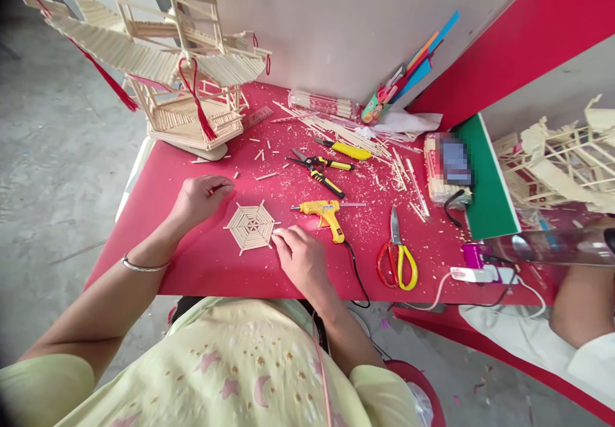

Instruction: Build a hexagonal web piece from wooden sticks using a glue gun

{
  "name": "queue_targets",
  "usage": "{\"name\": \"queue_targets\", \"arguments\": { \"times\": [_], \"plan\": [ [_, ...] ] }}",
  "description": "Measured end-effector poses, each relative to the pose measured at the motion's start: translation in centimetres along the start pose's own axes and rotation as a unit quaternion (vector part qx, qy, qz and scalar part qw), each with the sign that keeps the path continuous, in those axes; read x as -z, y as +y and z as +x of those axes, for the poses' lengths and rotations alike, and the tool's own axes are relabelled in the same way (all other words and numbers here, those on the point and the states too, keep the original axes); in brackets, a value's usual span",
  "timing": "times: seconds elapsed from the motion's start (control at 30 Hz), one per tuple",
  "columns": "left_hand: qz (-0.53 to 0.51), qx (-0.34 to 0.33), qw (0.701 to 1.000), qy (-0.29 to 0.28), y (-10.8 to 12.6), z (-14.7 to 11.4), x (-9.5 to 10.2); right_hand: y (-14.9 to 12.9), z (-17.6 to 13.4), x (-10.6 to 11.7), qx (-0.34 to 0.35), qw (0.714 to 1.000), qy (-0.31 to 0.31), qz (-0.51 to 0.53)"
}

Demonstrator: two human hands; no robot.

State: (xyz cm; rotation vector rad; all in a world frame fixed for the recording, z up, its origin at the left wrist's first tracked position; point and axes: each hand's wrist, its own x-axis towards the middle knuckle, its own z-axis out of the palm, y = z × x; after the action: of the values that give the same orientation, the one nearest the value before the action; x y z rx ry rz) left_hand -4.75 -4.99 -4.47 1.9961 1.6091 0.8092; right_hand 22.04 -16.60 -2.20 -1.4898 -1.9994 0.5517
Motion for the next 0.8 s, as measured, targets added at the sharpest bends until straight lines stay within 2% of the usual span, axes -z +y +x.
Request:
{"name": "queue_targets", "arguments": {
  "times": [0.13,0.27,0.43,0.57,0.7,0.8],
  "plan": [
    [-0.031,-0.021,0.997,0.06,-0.3,0.2,-0.7,0.0,4.4,3.0,0.011,0.998,-0.066,-0.009],
    [-0.036,-0.011,0.998,0.048,-0.6,0.3,-1.0,1.4,11.0,3.5,0.014,0.992,-0.122,-0.034],
    [-0.042,-0.003,0.999,0.034,-0.5,0.3,-0.8,2.5,18.9,1.3,0.005,0.983,-0.144,-0.111],
    [-0.052,0.01,0.998,0.04,-0.3,0.5,-0.5,2.1,23.5,-1.0,0.027,0.972,-0.162,-0.168],
    [-0.059,0.028,0.997,0.035,-0.2,0.7,-0.2,2.2,26.4,-2.9,0.047,0.951,-0.214,-0.218],
    [-0.063,0.039,0.997,0.026,0.1,0.7,0.1,2.3,26.9,-3.3,0.049,0.944,-0.233,-0.228]
  ]
}}
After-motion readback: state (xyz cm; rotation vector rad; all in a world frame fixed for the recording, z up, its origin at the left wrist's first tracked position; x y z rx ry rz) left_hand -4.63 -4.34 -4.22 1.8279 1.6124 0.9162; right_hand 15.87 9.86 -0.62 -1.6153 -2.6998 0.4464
